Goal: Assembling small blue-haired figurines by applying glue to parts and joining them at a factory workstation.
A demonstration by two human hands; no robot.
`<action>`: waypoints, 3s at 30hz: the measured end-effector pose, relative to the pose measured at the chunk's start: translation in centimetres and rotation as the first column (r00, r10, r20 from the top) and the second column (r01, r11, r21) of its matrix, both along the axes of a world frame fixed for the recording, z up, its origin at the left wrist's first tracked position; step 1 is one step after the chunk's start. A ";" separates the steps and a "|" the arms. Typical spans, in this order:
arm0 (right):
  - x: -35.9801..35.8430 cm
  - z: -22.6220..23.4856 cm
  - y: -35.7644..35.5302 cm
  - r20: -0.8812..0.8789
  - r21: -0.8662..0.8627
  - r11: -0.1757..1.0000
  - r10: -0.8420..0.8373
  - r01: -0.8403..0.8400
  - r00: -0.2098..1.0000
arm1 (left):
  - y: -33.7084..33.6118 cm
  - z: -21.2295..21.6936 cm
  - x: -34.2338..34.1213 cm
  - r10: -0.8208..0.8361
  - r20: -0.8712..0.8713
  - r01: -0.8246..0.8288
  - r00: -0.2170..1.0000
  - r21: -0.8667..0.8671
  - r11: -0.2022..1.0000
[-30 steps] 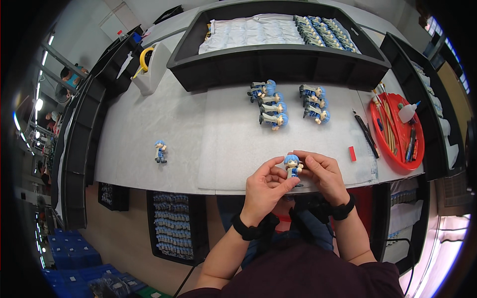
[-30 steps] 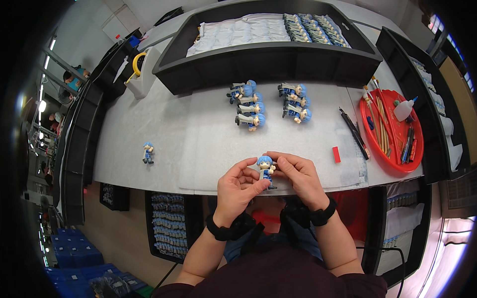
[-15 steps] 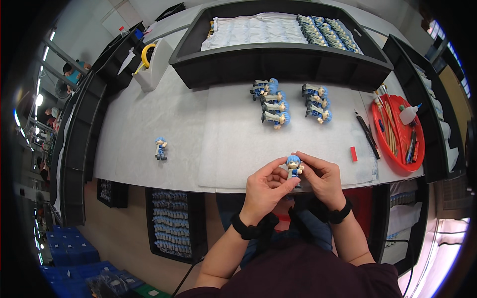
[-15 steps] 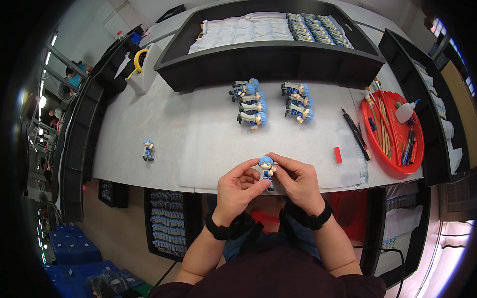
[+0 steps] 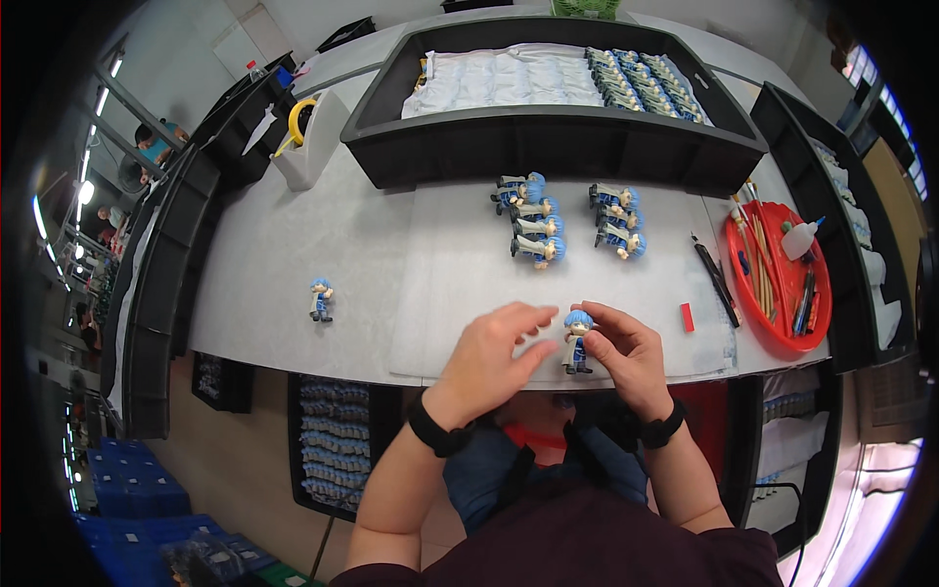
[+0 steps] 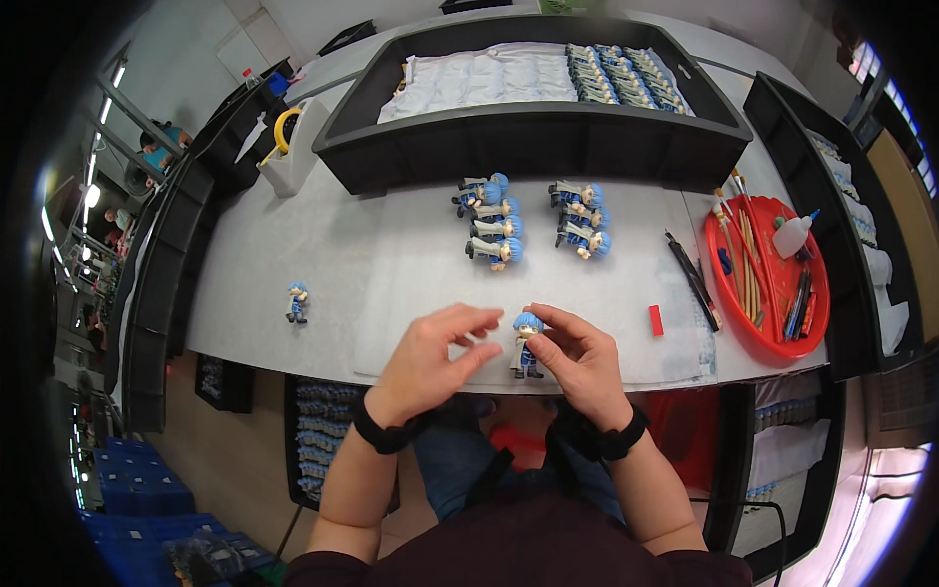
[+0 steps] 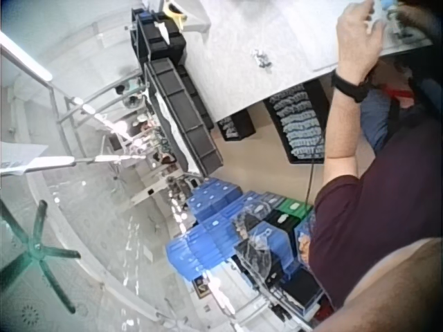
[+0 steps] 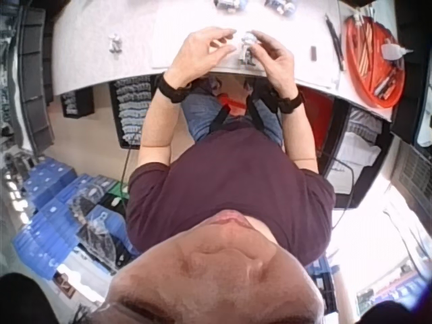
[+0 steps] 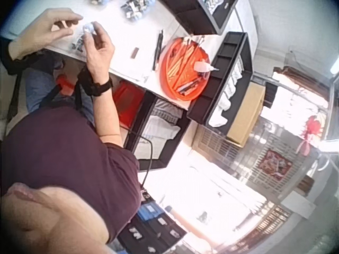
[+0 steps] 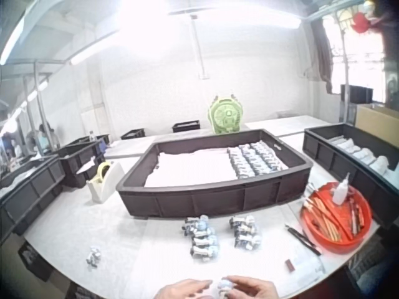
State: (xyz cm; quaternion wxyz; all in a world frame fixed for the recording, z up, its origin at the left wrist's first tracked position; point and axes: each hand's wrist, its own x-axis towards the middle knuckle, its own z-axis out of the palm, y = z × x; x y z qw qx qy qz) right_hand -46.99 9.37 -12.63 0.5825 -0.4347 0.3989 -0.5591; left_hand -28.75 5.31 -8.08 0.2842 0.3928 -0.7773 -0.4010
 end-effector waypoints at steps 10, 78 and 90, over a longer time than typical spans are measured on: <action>-0.3 -0.4 -0.2 0.082 0.038 0.999 -0.020 0.017 0.996 | -7.9 -0.8 -2.8 0.187 0.512 0.151 0.838 -0.548 0.823; 0.0 2.1 0.3 -0.247 -0.043 0.996 -0.081 0.072 0.966 | 2.2 -1.7 -0.2 0.246 -0.336 -0.062 0.909 0.475 0.878; -1.3 0.1 0.8 -0.270 -0.041 0.973 -0.228 0.225 0.936 | -1.0 -1.9 2.6 0.530 0.204 -0.446 0.823 -0.346 0.826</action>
